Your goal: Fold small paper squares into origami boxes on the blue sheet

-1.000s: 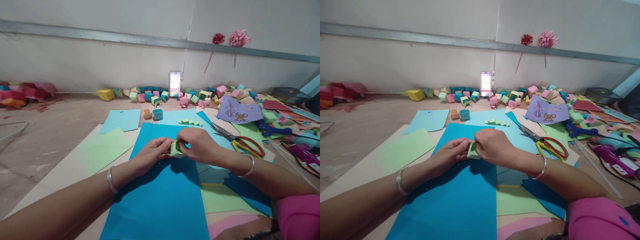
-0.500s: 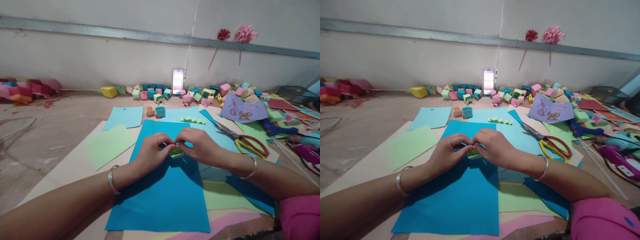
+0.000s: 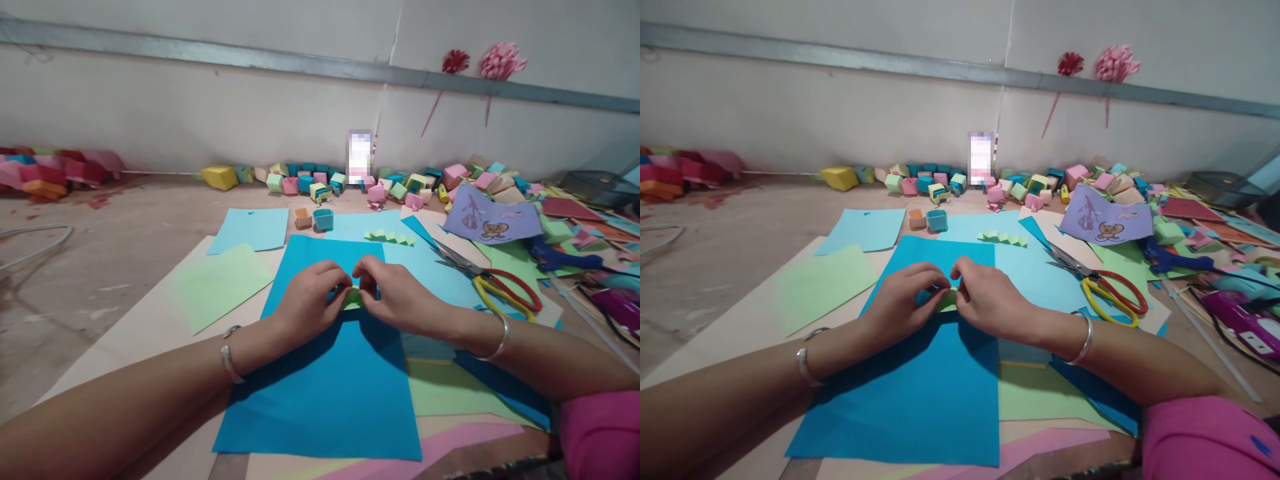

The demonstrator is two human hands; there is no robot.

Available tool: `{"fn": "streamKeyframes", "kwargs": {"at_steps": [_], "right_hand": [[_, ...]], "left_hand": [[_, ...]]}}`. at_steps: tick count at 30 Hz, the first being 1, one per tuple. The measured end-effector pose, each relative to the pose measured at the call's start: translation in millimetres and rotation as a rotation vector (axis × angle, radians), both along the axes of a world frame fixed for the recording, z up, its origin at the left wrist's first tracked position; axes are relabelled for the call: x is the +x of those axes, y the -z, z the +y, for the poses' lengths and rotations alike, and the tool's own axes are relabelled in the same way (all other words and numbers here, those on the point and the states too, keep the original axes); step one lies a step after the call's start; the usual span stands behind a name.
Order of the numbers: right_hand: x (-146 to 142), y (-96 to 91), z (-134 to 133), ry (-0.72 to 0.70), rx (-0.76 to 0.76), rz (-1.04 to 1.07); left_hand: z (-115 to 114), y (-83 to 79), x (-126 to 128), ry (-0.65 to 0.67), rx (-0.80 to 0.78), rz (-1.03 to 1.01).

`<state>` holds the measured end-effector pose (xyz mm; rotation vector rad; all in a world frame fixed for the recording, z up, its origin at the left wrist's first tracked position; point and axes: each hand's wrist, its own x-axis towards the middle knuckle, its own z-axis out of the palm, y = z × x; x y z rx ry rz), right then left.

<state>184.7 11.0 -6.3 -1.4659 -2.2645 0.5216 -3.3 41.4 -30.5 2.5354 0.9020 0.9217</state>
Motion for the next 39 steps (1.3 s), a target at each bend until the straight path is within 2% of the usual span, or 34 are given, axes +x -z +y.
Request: {"fn": "streamKeyframes", "kwargs": {"at_steps": [8,14,17,31,37,39], "right_hand": [[-4.4,1.2,-2.3,0.011,0.033,0.071],[-4.4,3.2,-2.9,0.003,0.079,0.105],[-5.9,4.2,-3.2,-0.006,0.065,0.132],[-8.2,6.1,-4.1,-0.010,0.027,0.184],[-6.9,3.2,-3.6,0.038,0.038,0.159],[-6.0,1.5,-3.2,0.043,0.053,0.138]], "left_hand": [[0.9,-0.3,-0.8,-0.014,-0.067,0.038],[1.4,1.9,-0.5,-0.041,0.069,0.103],[0.7,0.9,-0.5,-0.052,0.086,0.142],[0.0,-2.9,-0.6,-0.035,-0.023,0.050],[-1.1,-3.5,-0.3,-0.059,-0.178,-0.044],[-1.8,-4.5,0.4,-0.068,-0.175,-0.046]]}}
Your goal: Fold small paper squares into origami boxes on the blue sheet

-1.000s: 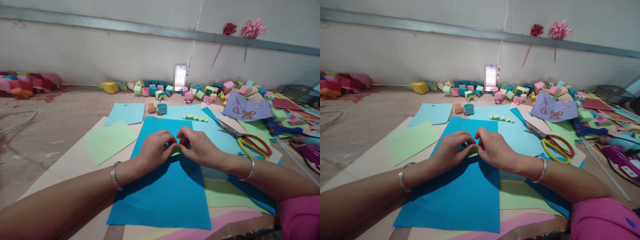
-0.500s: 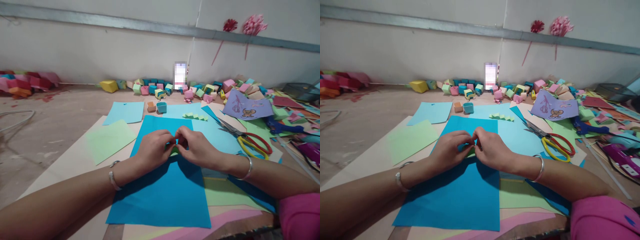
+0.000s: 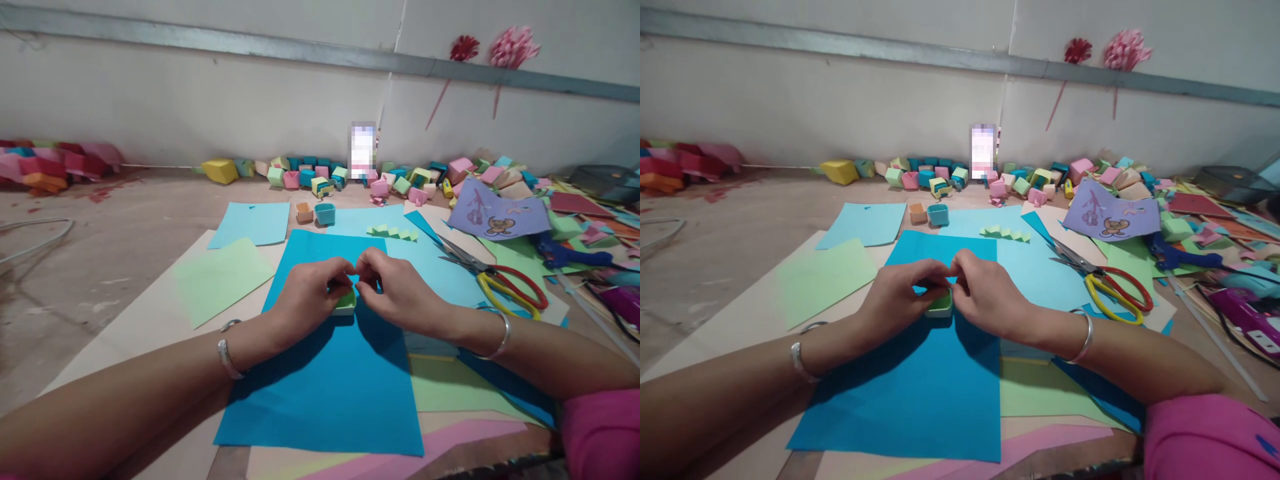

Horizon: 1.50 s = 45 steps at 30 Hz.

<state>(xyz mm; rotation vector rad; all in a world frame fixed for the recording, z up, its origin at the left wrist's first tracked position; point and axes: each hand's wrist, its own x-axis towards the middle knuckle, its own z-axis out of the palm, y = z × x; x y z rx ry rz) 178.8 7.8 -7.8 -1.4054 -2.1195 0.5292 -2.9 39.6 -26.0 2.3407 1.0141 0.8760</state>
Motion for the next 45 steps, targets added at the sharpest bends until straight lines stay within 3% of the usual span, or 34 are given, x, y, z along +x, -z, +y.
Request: {"fn": "streamKeyframes", "kwargs": {"at_steps": [5,9,11,14,18,22,28,32,40,43,45], "right_hand": [[1,-2.7,2,-0.046,-0.050,-0.148],[-2,-4.2,0,-0.049,-0.001,-0.280],[-4,-4.7,-2,-0.034,0.040,-0.386],[-6,-3.6,-6,-0.016,0.089,-0.506],[-8,0.6,-9,-0.040,0.191,-0.555],[-10,5.6,-10,-0.073,0.309,-0.575],[-11,12.0,-13,-0.074,0.449,-0.549],[-10,15.0,-12,-0.061,0.558,-0.512],[-8,15.9,-10,-0.033,0.653,-0.483],[-7,14.6,-9,-0.032,0.654,-0.474],[-5,12.3,-8,-0.014,0.642,-0.451]], "left_hand": [[-1,0.5,0,-0.052,0.143,0.046],[-4,2.8,1,0.033,0.274,0.104],[-7,2.3,1,0.070,0.267,0.112],[-10,-1.5,1,0.021,0.237,0.187],[-11,-8.8,0,-0.044,0.260,0.417],[-11,-13.5,1,-0.044,0.239,0.474],[-8,-13.3,4,-0.071,0.121,0.379],[-4,-10.7,4,-0.044,0.125,0.335],[-6,-6.5,3,0.008,-0.011,0.411],[-7,-5.5,4,0.020,-0.116,0.239],[-5,-7.0,4,0.081,-0.338,-0.014]]}}
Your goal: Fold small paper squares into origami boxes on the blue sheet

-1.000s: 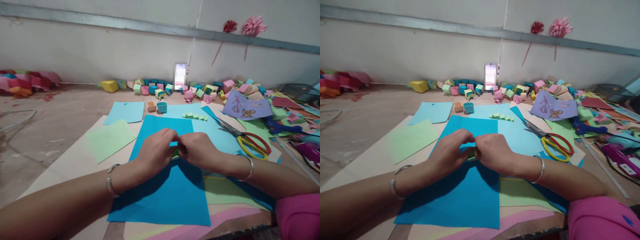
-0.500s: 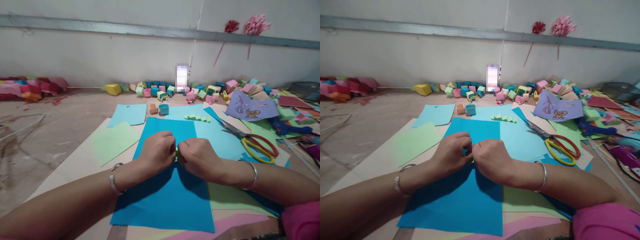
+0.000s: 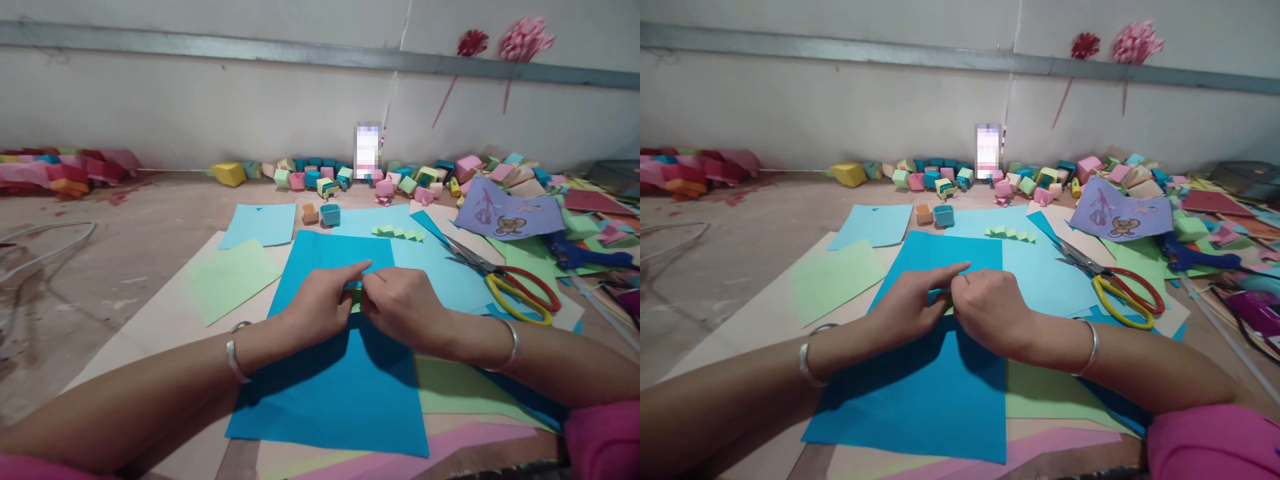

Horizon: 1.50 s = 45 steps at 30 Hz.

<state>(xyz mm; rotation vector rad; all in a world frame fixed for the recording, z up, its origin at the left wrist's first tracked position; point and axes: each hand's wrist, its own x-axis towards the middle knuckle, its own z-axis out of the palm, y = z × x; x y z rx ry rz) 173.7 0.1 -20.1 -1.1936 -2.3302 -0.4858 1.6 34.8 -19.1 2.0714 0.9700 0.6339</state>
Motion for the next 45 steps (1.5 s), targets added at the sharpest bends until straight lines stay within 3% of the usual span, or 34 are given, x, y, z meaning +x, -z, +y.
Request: {"fn": "streamKeyframes", "kwargs": {"at_steps": [4,6,8,14,18,22,33,38,45], "right_hand": [[3,-7.2,7,0.043,-0.119,0.178],[4,-9.8,10,0.044,-0.214,0.265],[5,-10.4,12,0.049,-0.290,0.293],[6,-6.9,13,0.045,-0.445,0.166],[4,-6.8,12,0.039,-0.494,0.109],[2,-7.9,11,0.025,-0.514,0.064],[2,-7.4,15,0.099,-0.525,-0.072],[4,-7.0,14,0.004,-0.492,-0.119],[7,-2.8,20,-0.032,-0.582,0.087]], "left_hand": [[7,-4.8,4,-0.075,-0.738,-0.582],[8,-4.9,6,-0.082,-1.076,-0.693],[7,-2.0,8,-0.051,-1.251,-0.691],[1,8.4,7,0.014,-1.114,-0.486],[-2,5.7,5,0.154,-1.013,-0.338],[-4,1.4,7,0.167,-0.967,-0.258],[-2,2.3,5,0.147,-0.963,-0.252],[0,1.7,5,0.165,-1.002,-0.255],[0,1.8,6,0.200,-1.014,-0.281]]}}
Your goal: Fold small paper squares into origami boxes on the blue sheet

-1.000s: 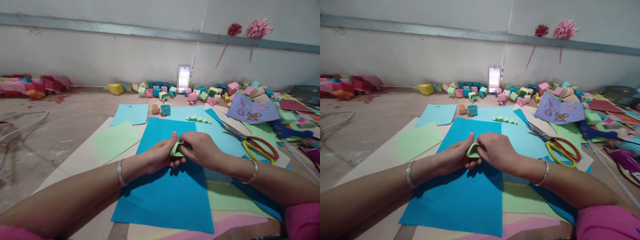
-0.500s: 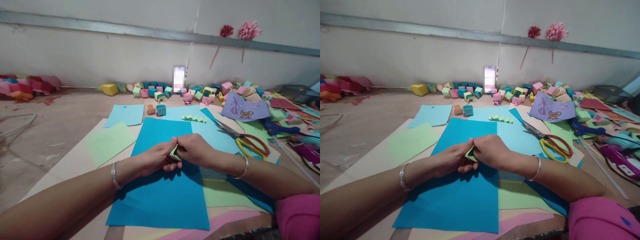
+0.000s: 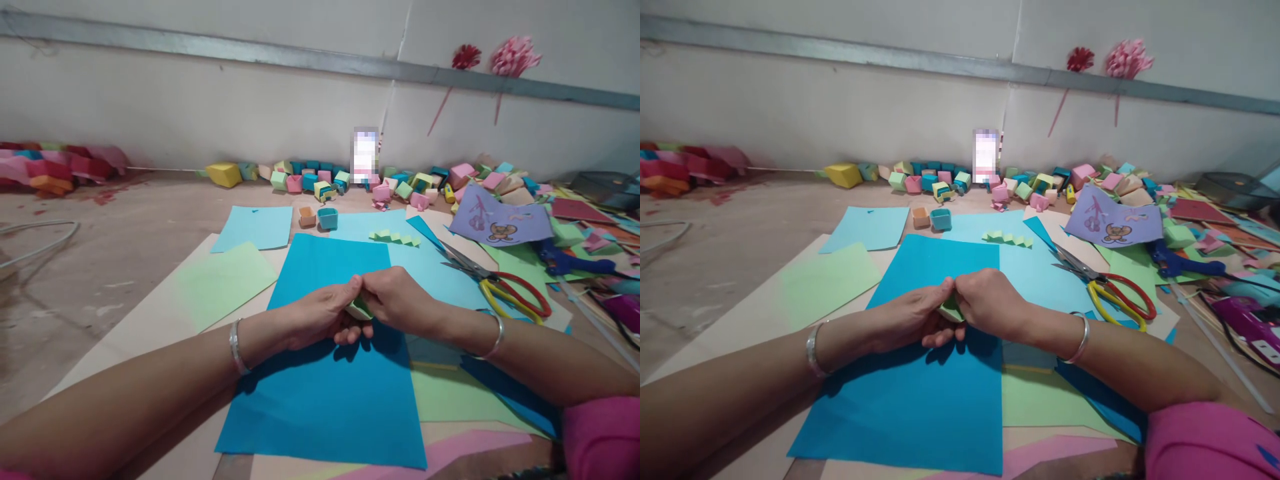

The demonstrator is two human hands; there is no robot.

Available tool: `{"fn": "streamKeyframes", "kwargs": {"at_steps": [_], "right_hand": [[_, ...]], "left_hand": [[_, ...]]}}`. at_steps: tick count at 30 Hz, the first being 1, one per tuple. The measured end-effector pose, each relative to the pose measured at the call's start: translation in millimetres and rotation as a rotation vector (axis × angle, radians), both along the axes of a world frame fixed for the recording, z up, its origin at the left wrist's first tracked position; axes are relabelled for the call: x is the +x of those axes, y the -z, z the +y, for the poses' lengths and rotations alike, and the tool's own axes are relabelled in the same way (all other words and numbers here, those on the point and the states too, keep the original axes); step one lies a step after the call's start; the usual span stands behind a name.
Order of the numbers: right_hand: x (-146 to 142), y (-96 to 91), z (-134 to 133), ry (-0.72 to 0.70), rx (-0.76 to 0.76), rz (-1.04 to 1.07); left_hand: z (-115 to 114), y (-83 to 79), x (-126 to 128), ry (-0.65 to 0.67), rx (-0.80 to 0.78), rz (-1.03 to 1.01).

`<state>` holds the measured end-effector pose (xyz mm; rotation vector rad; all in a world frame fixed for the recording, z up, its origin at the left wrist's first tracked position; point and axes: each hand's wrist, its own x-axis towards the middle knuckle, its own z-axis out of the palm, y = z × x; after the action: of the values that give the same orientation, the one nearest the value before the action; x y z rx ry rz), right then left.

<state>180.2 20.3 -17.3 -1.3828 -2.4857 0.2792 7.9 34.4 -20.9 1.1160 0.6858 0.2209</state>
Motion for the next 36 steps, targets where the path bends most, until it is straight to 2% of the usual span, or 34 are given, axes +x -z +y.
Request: {"fn": "streamKeyframes", "kwargs": {"at_steps": [4,13,17,20,22,24,27,31,34,36], "right_hand": [[1,-3.6,1,0.006,-0.113,0.060],[-1,-4.9,0,0.042,-0.146,0.127],[4,-15.5,0,0.036,-0.157,0.123],[10,-23.5,0,0.096,-0.112,0.231],[14,-25.3,1,0.046,-0.040,0.321],[16,-24.1,2,-0.081,0.042,0.351],[16,-18.3,5,-0.218,0.156,0.261],[15,-10.7,10,-0.263,0.254,0.178],[16,-9.4,12,-0.259,0.220,0.171],[17,-10.7,10,-0.277,0.088,0.188]], "left_hand": [[2,2.4,-1,0.024,0.010,-0.024],[5,8.8,-2,0.019,-0.074,-0.084],[12,10.9,-3,-0.044,-0.225,-0.074],[21,13.0,-6,-0.070,-0.387,-0.130],[26,13.6,-9,-0.077,-0.463,-0.185],[30,13.6,-11,-0.078,-0.503,-0.219],[31,13.8,-13,-0.060,-0.538,-0.240],[32,16.0,-13,-0.035,-0.556,-0.276],[32,17.0,-12,-0.050,-0.563,-0.276],[30,16.1,-11,-0.119,-0.555,-0.248]]}}
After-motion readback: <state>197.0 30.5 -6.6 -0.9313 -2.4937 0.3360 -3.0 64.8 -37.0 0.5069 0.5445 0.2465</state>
